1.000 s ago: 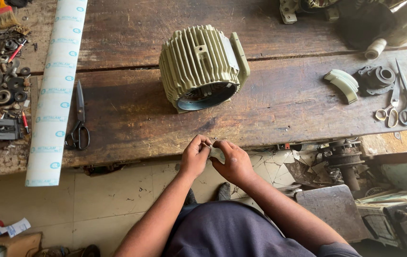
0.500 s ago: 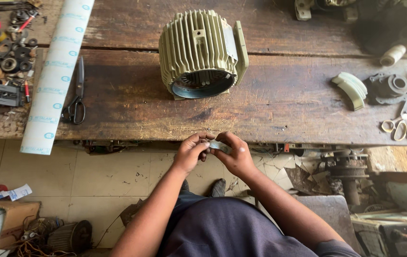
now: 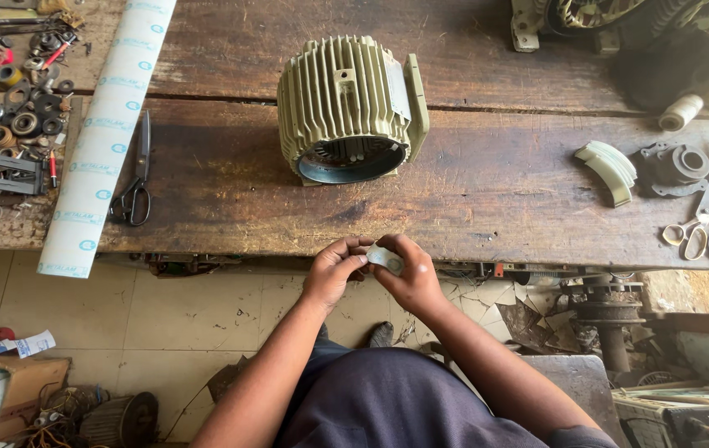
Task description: The person works on an electric motor stator housing on a wooden workbench, fitting white plastic wedge pieces into the housing and rotating it to access different sides. They then use a dark cloth to wipe the inside of the stator, cleaning around the copper windings and slots.
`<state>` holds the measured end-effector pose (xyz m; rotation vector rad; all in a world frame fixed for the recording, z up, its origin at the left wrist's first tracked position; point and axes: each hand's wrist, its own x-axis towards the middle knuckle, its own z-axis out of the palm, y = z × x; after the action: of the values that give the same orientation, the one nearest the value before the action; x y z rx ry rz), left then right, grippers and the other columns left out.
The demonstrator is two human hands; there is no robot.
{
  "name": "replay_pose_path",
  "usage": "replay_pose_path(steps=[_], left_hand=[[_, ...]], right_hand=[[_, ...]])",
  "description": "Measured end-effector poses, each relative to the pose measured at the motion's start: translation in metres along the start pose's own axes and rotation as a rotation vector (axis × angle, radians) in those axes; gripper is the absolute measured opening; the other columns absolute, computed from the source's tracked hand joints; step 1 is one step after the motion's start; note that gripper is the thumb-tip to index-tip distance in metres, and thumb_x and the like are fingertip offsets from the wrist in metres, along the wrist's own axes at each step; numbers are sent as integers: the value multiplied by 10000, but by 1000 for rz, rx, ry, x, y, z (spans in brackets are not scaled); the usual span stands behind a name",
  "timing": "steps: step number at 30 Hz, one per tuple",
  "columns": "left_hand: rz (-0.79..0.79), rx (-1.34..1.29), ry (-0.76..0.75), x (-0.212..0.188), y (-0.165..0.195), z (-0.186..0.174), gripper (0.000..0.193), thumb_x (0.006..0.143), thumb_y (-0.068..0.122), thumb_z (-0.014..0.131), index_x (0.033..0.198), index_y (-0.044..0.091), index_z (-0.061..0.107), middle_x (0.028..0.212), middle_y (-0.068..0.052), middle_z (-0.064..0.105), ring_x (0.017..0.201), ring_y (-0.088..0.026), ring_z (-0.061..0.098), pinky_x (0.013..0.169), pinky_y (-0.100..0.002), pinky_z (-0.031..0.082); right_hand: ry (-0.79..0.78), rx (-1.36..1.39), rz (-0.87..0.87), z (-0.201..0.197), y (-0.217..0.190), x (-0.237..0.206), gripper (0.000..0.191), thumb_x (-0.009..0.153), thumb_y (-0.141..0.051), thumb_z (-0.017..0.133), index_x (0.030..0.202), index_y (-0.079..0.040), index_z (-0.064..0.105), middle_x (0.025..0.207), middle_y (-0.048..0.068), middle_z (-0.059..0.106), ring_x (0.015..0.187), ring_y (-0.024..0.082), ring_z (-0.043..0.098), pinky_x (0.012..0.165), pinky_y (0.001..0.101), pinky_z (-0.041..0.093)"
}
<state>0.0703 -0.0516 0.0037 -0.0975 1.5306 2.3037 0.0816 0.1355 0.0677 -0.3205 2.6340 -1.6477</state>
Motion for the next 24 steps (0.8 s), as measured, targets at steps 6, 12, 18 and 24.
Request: replay_pose_path(steps=[6,12,18,24], left_hand=[[146,393,82,3,16,-5,206,894,29,650,1090,53,711,974,-5,739,869,-79,683,783,-242,559],[-9,560,228,12,34,-21,74,942,97,634,928,57,695,744,-50,667,661,-114,596,617,-288,485],[19,566,179,26,46,-48,99,922,84,611,867,61,690,736,-3,676,677,-81,617,627,-276,505],[-62,511,163,40,39,-64,89,931,88,620,895,55,695,717,-22,658,638,-93,580,593,-278,468]], right_hand=[[22,-446,-286,6,-13,10,481,782,-171,806,1200,-32,610,1057,153,699,957,354,700,794,446,567],[66,-552,-395,40,-18,21,441,813,-182,779,1193,-39,606,1062,136,691,948,327,693,767,433,565],[47,-501,-148,77,-27,30,436,833,-196,771,1211,-58,604,1062,129,691,872,331,709,713,432,570],[54,-480,-45,90,-34,38,471,813,-206,781,1230,-76,605,1075,130,696,891,353,711,737,448,572]])
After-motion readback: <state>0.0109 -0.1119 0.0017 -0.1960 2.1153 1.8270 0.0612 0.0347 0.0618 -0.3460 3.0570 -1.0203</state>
